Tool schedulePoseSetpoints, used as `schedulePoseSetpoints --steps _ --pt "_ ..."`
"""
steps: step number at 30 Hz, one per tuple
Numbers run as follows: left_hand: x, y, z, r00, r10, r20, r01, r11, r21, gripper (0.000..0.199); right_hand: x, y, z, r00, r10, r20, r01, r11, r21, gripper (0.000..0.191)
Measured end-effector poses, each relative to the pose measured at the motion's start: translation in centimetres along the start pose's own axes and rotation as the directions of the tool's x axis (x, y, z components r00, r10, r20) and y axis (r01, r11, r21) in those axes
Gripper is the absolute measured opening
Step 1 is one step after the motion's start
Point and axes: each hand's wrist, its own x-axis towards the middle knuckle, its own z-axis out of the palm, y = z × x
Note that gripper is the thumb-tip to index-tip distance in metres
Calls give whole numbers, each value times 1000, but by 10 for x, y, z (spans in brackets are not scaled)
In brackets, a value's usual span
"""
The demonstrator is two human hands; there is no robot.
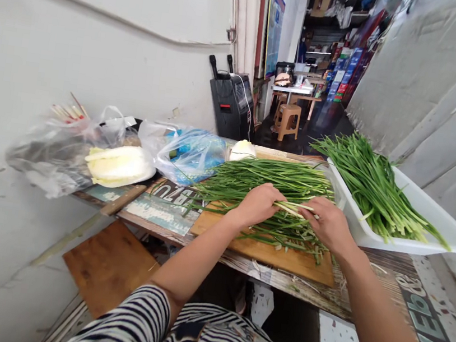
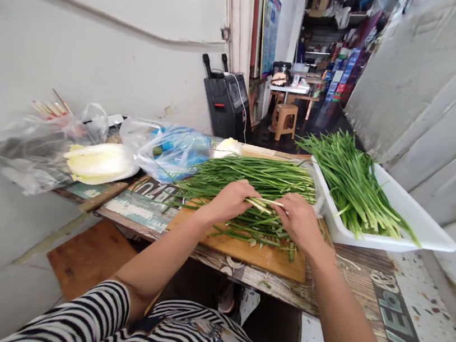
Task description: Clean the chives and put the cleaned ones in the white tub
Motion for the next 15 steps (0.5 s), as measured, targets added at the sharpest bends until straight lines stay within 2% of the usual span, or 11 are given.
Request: schedulePoseSetpoints --steps 3,6,11,15 --pt "-3 -12 -7 993 -86 -77 87 996 5 20 -14 16 -3 992 122 -35 -126 980 -151 33" --pt "-4 -20 -11 965 -184 -186 174 982 -70 21 -19 34 2 971 231 -56 -236 911 -339 30" --pt "-5 -15 -10 961 -181 -208 146 974 -176 15 9 49 22 970 237 61 -196 903 -383 29" --pt "-7 -14 -10 963 -172 -206 131 972 -196 15 24 45 23 974 193 117 -135 914 -384 26"
